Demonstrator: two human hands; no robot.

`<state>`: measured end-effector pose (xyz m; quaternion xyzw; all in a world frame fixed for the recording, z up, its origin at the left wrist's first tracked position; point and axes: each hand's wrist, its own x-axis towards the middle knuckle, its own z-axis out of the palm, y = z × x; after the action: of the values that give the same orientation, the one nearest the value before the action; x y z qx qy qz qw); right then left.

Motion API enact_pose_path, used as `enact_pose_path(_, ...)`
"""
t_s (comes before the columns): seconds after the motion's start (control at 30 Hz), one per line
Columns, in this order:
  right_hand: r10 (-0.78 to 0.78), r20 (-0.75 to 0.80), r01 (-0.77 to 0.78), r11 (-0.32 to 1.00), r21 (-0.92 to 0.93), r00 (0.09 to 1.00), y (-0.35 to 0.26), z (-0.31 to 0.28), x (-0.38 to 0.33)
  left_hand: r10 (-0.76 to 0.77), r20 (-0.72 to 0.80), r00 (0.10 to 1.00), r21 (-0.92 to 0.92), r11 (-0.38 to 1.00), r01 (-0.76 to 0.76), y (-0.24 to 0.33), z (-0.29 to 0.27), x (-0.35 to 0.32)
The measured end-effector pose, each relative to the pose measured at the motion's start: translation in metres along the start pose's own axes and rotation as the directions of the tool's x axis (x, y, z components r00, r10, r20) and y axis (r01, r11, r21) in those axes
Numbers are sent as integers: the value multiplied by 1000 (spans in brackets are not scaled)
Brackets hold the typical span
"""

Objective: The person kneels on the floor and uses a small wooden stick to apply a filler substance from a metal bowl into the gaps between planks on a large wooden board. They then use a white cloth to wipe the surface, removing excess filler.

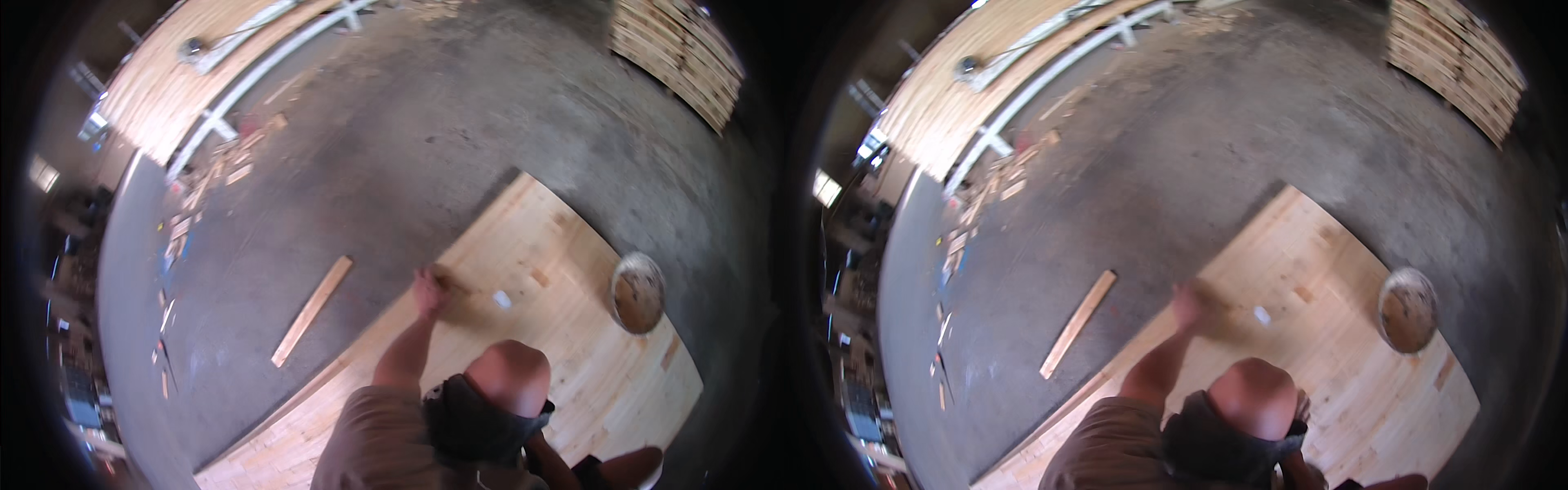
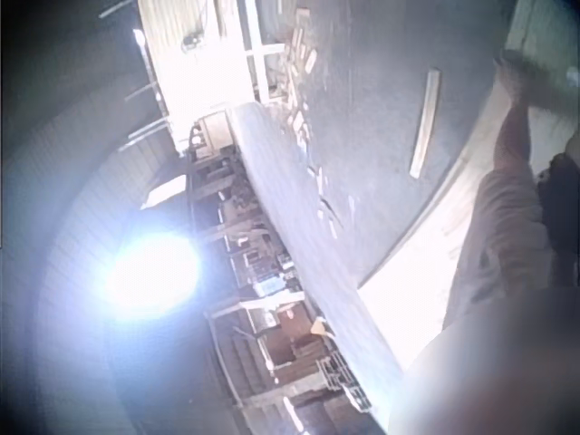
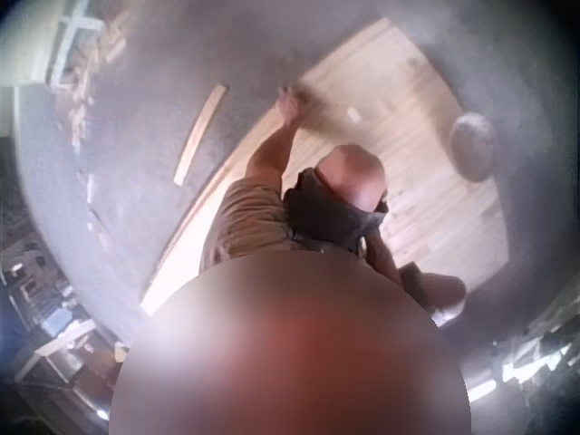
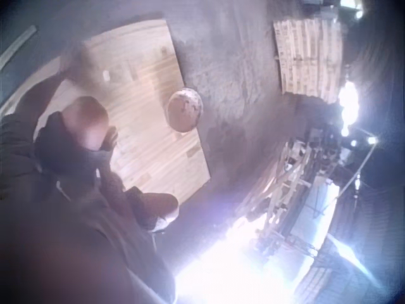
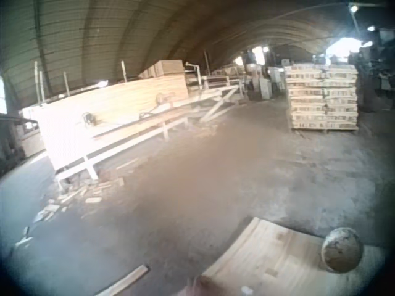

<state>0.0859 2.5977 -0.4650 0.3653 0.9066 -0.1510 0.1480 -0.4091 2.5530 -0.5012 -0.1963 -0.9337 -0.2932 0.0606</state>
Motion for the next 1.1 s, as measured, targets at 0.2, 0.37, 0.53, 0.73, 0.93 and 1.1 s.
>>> enact_pose_path(0.2,17,12,-16,990,-140,1000,-16,12,13,259,-175,950,-98,955,-279,-24,24,11)
enact_pose_path(0.37,66,-1,-66,997,-42,998,-25,4,20,120,30,992,-29,992,-119,-3,2,9)
enact_pose_path(0.53,90,25,-90,996,-14,996,-23,1,24,142,-2,990,-19,990,-142,-1,1,13)
enact_pose_path(0.73,113,12,-113,994,-11,994,-17,18,32,105,43,994,-131,986,-98,-5,-5,10)
enact_pose_path(0.93,126,-55,-118,986,120,991,-32,-13,26,196,71,978,-162,970,-182,-3,-18,5)
enact_pose_path(1.1,212,-42,-199,958,206,976,-46,-46,30,372,10,928,23,928,-372,-26,-15,-24)
